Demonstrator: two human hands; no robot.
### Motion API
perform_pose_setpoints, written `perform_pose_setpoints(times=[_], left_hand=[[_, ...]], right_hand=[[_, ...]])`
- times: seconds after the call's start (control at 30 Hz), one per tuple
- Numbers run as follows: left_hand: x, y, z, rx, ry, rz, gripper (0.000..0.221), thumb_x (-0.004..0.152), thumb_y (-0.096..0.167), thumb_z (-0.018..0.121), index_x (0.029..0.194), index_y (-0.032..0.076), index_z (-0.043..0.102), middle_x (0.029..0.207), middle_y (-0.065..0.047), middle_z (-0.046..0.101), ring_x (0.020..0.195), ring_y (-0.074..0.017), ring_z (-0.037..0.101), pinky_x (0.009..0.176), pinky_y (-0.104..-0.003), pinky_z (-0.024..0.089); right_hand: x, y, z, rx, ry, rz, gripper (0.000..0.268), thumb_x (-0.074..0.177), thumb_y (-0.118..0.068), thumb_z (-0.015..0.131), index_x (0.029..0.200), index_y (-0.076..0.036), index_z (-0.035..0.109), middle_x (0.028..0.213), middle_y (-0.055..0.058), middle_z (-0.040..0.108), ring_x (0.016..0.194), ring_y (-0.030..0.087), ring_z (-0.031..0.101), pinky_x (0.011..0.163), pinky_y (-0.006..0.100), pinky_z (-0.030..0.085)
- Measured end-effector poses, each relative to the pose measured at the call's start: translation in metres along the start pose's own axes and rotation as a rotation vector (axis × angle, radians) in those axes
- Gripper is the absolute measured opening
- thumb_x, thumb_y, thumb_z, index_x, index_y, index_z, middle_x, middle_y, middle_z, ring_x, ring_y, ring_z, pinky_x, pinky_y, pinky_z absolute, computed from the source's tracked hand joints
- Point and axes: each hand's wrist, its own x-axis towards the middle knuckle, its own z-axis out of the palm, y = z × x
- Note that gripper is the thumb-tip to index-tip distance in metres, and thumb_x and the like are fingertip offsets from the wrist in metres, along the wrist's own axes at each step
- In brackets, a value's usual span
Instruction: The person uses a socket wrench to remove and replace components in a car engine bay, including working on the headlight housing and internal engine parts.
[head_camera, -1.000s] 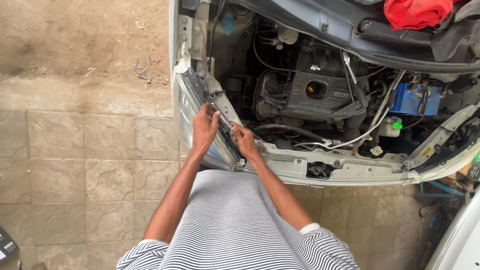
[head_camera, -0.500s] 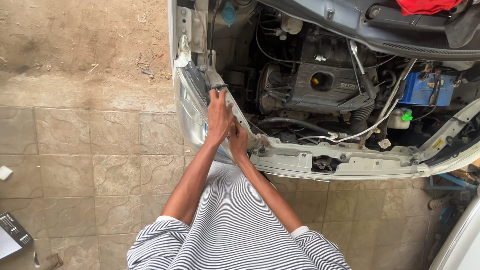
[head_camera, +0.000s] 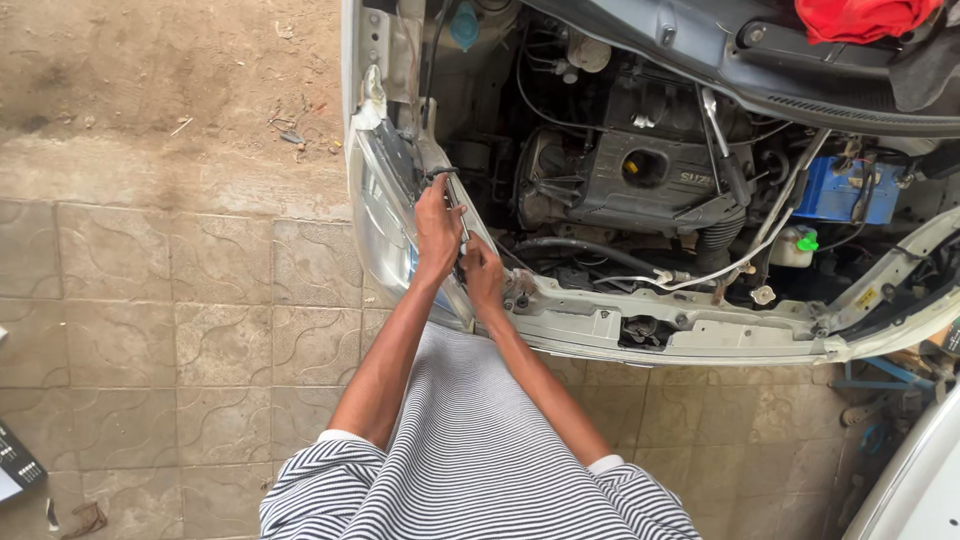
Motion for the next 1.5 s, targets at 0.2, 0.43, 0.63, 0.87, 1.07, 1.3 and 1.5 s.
perform_pose_setpoints(times=[0.2,0.43,0.63,0.87,1.07,1.3,1.5], left_hand=[[0.025,-0.004,0.003,-0.045,-0.171,0.018,0.054,0.076,-0.008,0.075,0.127,-0.005,0.058,0.088,-0.029,0.065,0.088,-0.0497,0.064,0.074,-0.051,0.049],[0.030,0.004,0.010,0.020,-0.225,0.042,0.054,0.075,-0.008,0.074,0.127,-0.004,0.060,0.088,-0.030,0.066,0.089,-0.0509,0.064,0.072,-0.052,0.049],[0.042,-0.011,0.032,0.042,-0.313,0.099,0.054,0.073,-0.007,0.075,0.125,-0.003,0.062,0.083,-0.029,0.067,0.084,-0.0493,0.066,0.073,-0.052,0.051],[0.040,-0.011,0.065,0.050,-0.417,0.198,0.059,0.067,-0.010,0.075,0.124,0.000,0.064,0.080,-0.028,0.068,0.082,-0.0483,0.066,0.072,-0.051,0.052],[0.043,-0.007,0.037,-0.034,-0.374,0.089,0.049,0.073,-0.008,0.076,0.119,-0.004,0.061,0.082,-0.030,0.067,0.085,-0.0468,0.068,0.071,-0.049,0.052],[0.042,-0.008,-0.005,0.018,-0.258,0.058,0.055,0.065,0.002,0.088,0.114,-0.008,0.063,0.088,-0.028,0.070,0.087,-0.0429,0.071,0.071,-0.046,0.056],[0.030,-0.007,-0.034,0.228,-0.321,0.033,0.049,0.072,0.016,0.092,0.107,-0.009,0.068,0.075,-0.027,0.069,0.075,-0.0414,0.073,0.066,-0.046,0.055]], right_hand=[[-0.008,-0.003,0.019,0.099,0.101,-0.045,0.050,0.109,-0.036,0.047,0.133,0.004,0.065,0.066,-0.003,0.043,0.058,0.005,0.039,0.052,0.027,0.033],[-0.014,-0.007,0.014,0.169,0.147,0.033,0.045,0.105,-0.028,0.058,0.139,0.001,0.057,0.082,0.005,0.056,0.061,0.006,0.052,0.049,0.024,0.044],[-0.027,-0.021,0.018,0.185,0.157,-0.005,0.048,0.098,-0.017,0.066,0.140,0.002,0.052,0.092,0.004,0.060,0.073,0.007,0.061,0.057,0.025,0.057],[-0.027,-0.027,0.016,0.079,0.258,0.149,0.036,0.092,-0.012,0.069,0.123,0.004,0.060,0.084,0.009,0.061,0.067,0.012,0.060,0.053,0.028,0.055],[-0.025,-0.026,-0.005,-0.280,0.198,-0.127,0.029,0.098,-0.017,0.071,0.110,0.008,0.062,0.093,0.014,0.058,0.074,0.022,0.058,0.065,0.040,0.052],[-0.021,-0.033,-0.016,-0.283,0.128,-0.427,0.039,0.101,-0.009,0.061,0.140,-0.002,0.060,0.120,0.019,0.069,0.109,0.036,0.068,0.092,0.043,0.052],[-0.018,-0.042,-0.032,-0.370,-0.013,-0.344,0.042,0.099,-0.009,0.062,0.141,-0.014,0.060,0.124,0.016,0.069,0.112,0.040,0.066,0.090,0.044,0.053]])
